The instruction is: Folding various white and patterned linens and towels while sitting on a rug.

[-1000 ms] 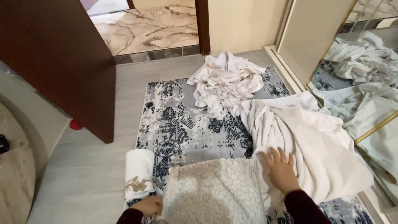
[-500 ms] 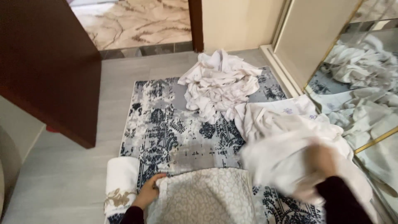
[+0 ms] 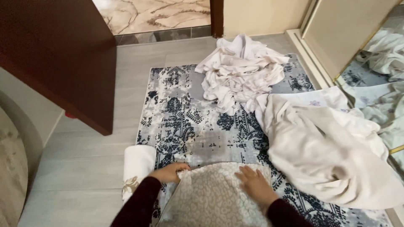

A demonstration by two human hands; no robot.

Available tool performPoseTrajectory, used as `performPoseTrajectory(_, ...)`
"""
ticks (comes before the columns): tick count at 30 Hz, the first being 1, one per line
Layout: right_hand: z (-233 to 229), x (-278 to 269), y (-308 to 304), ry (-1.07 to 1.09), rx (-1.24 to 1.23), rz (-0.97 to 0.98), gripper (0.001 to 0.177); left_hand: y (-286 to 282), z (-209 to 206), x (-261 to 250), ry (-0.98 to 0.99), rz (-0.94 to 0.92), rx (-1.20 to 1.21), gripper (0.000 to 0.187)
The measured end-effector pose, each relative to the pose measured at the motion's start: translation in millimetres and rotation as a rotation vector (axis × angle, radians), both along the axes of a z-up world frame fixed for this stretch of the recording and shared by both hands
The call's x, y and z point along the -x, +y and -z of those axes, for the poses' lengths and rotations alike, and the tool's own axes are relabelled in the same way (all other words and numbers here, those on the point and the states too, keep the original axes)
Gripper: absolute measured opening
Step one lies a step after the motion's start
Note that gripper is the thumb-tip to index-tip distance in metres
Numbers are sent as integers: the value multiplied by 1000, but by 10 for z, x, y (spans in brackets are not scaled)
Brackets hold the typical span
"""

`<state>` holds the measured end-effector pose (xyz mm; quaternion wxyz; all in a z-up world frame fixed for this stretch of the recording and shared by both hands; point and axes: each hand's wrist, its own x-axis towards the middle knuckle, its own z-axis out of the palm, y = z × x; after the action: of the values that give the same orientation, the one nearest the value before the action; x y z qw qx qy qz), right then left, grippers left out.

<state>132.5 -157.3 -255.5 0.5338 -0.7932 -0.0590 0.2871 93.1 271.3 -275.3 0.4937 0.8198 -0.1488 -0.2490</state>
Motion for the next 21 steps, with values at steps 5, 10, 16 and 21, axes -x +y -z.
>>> performPoseTrajectory(5, 381, 149, 69, -776, 935, -549, 71, 261, -559, -35, 242, -173, 77, 45)
performPoseTrajectory(10, 217, 114, 45, -652, 925, -461, 79, 475, -369, 121, -279, -725, -349, 18)
performPoseTrajectory(16, 138, 8, -8, -488, 978, -344, 92, 138, -209, 325, -580, -1167, -456, 5)
performPoseTrajectory(21, 429, -319, -192, -674, 782, -107, 65, -233, -541, 226, -1084, -510, -696, 53)
